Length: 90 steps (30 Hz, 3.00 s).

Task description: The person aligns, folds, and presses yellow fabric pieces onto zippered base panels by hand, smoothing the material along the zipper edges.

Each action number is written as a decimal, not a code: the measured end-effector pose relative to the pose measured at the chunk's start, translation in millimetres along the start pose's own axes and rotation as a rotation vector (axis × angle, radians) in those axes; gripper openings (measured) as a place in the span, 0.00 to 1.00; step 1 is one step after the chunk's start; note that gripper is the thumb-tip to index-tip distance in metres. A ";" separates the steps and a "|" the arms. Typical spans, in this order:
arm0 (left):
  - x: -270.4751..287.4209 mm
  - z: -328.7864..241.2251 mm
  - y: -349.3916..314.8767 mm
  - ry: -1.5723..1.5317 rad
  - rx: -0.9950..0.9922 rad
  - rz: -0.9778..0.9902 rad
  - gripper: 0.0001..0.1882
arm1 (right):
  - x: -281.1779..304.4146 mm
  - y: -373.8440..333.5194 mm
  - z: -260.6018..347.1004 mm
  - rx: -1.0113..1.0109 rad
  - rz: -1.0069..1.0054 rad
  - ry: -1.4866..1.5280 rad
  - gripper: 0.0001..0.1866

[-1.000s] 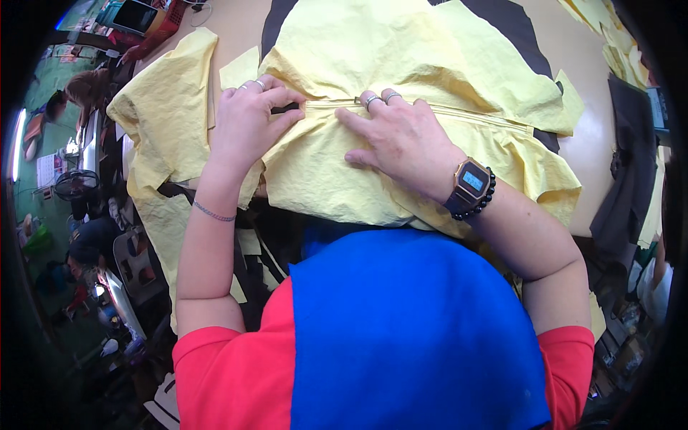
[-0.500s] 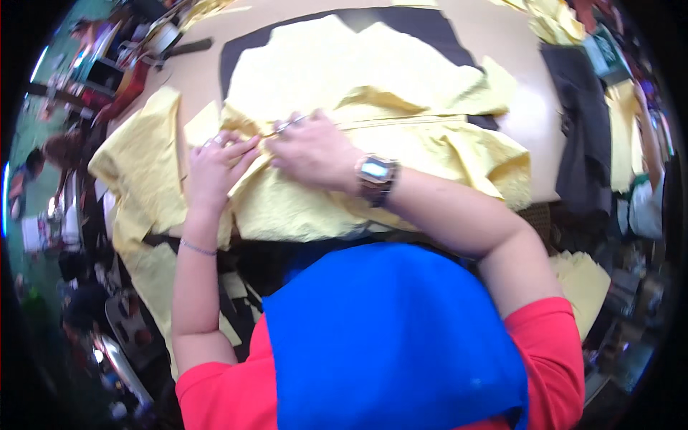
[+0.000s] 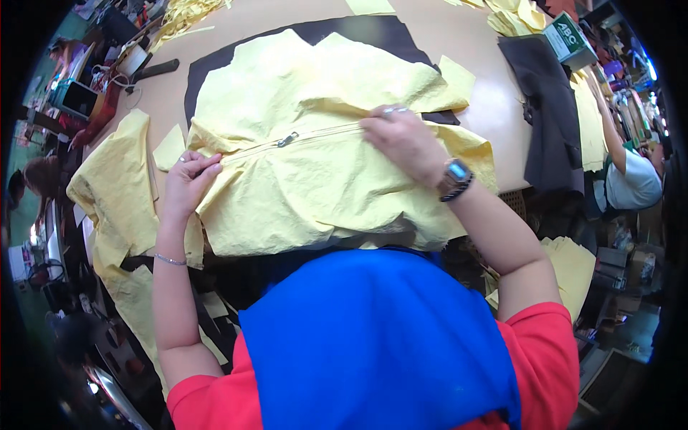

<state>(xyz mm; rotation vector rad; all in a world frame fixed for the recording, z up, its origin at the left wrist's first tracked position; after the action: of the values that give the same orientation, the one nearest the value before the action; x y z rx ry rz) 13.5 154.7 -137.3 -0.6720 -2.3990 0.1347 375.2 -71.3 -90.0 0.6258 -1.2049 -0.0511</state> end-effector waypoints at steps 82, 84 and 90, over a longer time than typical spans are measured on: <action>-83.3 -74.0 -62.5 0.686 -0.143 -0.289 0.42 | 50.9 -143.8 -95.5 -0.751 0.061 -0.205 0.37; -82.2 -69.9 -63.9 0.680 -0.154 -0.291 0.41 | 56.2 -152.0 -100.3 -0.731 -0.003 -0.250 0.35; -84.3 -70.8 -62.8 0.689 -0.164 -0.307 0.40 | 222.8 -262.2 -183.7 -0.794 -0.133 -0.890 0.30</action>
<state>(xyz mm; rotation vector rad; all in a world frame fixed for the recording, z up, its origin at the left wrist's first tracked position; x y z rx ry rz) 85.4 53.5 -111.7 -0.3322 -1.8182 -0.3707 696.1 -291.4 -63.7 -0.0649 -1.8226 -0.9548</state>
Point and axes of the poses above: each hand's wrist, its own y-axis towards the middle knuckle, its own x-axis out of the back of the hand, z = x × y, the point moved 6 cm from there along y, towards the middle knuckle, and after that the axes turned 15 degrees about x, right-handed, at the moved point
